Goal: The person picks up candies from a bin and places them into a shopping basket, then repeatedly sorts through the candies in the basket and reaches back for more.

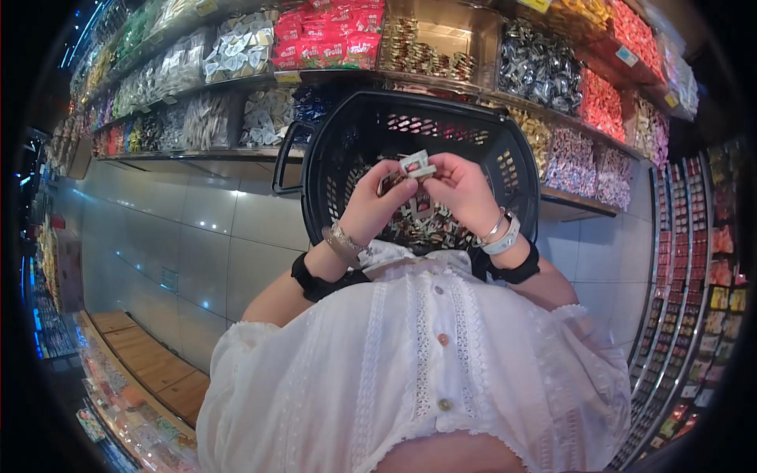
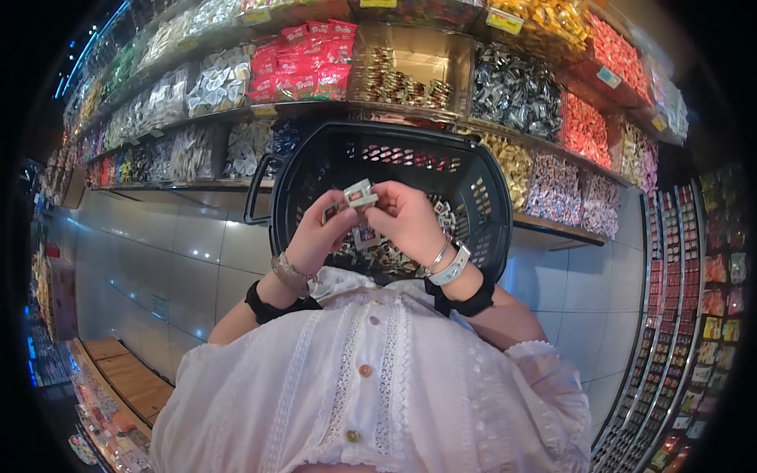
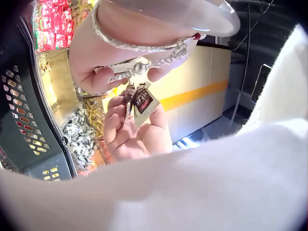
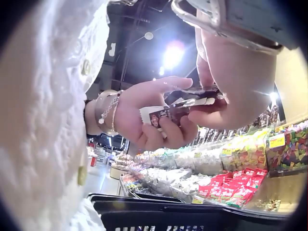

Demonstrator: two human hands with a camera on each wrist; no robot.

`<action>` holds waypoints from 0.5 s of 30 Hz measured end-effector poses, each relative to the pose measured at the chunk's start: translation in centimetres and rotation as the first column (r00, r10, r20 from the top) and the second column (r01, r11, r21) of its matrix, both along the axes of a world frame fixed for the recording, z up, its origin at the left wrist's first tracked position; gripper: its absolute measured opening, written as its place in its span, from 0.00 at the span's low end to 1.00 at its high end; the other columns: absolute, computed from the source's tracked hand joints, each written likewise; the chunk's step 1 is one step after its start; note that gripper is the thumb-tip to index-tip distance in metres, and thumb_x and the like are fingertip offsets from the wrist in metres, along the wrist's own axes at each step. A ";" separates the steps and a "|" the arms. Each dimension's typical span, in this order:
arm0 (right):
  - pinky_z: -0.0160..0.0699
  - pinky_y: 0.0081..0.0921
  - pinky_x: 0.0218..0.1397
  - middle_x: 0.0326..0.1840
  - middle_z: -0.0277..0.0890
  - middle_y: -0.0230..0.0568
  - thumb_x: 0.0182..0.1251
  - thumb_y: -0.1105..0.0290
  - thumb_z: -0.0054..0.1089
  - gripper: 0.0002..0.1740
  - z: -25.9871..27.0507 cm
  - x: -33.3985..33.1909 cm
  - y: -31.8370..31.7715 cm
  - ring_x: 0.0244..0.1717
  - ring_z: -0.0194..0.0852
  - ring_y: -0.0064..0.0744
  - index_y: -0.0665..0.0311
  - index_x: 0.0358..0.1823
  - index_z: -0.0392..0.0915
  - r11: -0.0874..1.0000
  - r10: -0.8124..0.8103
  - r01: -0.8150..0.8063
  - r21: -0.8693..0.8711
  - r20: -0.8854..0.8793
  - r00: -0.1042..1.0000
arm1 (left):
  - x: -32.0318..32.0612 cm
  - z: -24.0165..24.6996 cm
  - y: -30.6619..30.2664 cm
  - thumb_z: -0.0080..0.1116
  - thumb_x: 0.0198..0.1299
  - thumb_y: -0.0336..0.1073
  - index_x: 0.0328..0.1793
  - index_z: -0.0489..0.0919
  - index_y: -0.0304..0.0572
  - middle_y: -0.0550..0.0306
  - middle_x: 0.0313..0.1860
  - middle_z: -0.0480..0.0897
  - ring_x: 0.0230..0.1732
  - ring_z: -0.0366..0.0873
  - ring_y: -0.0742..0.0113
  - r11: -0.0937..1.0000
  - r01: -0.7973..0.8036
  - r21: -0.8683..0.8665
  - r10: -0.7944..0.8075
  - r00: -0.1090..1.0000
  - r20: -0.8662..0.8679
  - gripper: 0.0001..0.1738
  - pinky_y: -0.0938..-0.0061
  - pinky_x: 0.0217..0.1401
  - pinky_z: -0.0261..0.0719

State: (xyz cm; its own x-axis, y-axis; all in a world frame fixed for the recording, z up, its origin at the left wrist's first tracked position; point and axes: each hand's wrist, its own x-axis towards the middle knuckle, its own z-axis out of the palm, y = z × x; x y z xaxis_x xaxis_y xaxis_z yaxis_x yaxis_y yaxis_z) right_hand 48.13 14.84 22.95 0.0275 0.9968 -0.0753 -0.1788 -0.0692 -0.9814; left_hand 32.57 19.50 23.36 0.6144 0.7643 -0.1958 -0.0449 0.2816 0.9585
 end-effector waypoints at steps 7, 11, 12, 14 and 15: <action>0.72 0.14 0.34 0.34 0.73 0.33 0.51 0.78 0.55 0.14 0.3 0.3 4.9 0.32 0.70 0.16 0.71 0.41 0.69 0.987 0.157 -0.153 -0.041 0.124 0.980 | -0.4 -2.3 3.7 0.56 0.51 0.33 0.36 0.71 0.39 0.68 0.28 0.73 0.30 0.66 0.84 0.995 -0.088 0.037 0.089 0.995 -0.036 0.09 0.87 0.32 0.66; 0.73 0.15 0.33 0.32 0.73 0.34 0.49 0.79 0.56 0.14 0.9 2.5 10.4 0.32 0.73 0.19 0.70 0.40 0.70 0.965 0.256 -0.247 -0.085 0.136 0.957 | 0.1 -4.0 6.5 0.52 0.54 0.34 0.47 0.68 0.41 0.70 0.26 0.69 0.25 0.62 0.85 0.993 -0.097 -0.062 0.101 0.992 0.075 0.14 0.89 0.25 0.60; 0.74 0.16 0.32 0.31 0.74 0.34 0.48 0.79 0.56 0.13 1.6 3.8 12.7 0.30 0.74 0.21 0.69 0.38 0.71 0.979 0.198 -0.182 -0.094 0.212 0.957 | 0.2 -4.5 7.5 0.49 0.56 0.34 0.51 0.67 0.43 0.71 0.22 0.66 0.20 0.59 0.86 0.988 -0.088 -0.125 0.100 0.990 0.095 0.16 0.91 0.19 0.55; 0.74 0.17 0.29 0.28 0.75 0.37 0.47 0.75 0.58 0.14 2.4 8.0 19.0 0.27 0.74 0.20 0.71 0.37 0.72 0.990 0.028 -0.105 0.096 0.597 0.802 | 0.0 -6.8 9.5 0.48 0.55 0.33 0.54 0.65 0.44 0.69 0.23 0.66 0.20 0.60 0.83 0.959 -0.065 -0.275 0.106 0.985 0.134 0.18 0.89 0.19 0.56; 0.73 0.17 0.27 0.25 0.75 0.37 0.47 0.73 0.57 0.14 3.0 9.9 22.6 0.25 0.74 0.19 0.71 0.37 0.72 0.985 -0.039 -0.088 0.145 0.701 0.712 | 0.1 -8.1 10.3 0.48 0.54 0.32 0.54 0.65 0.45 0.69 0.24 0.66 0.20 0.61 0.82 0.941 -0.084 -0.327 0.133 0.983 0.130 0.18 0.88 0.19 0.57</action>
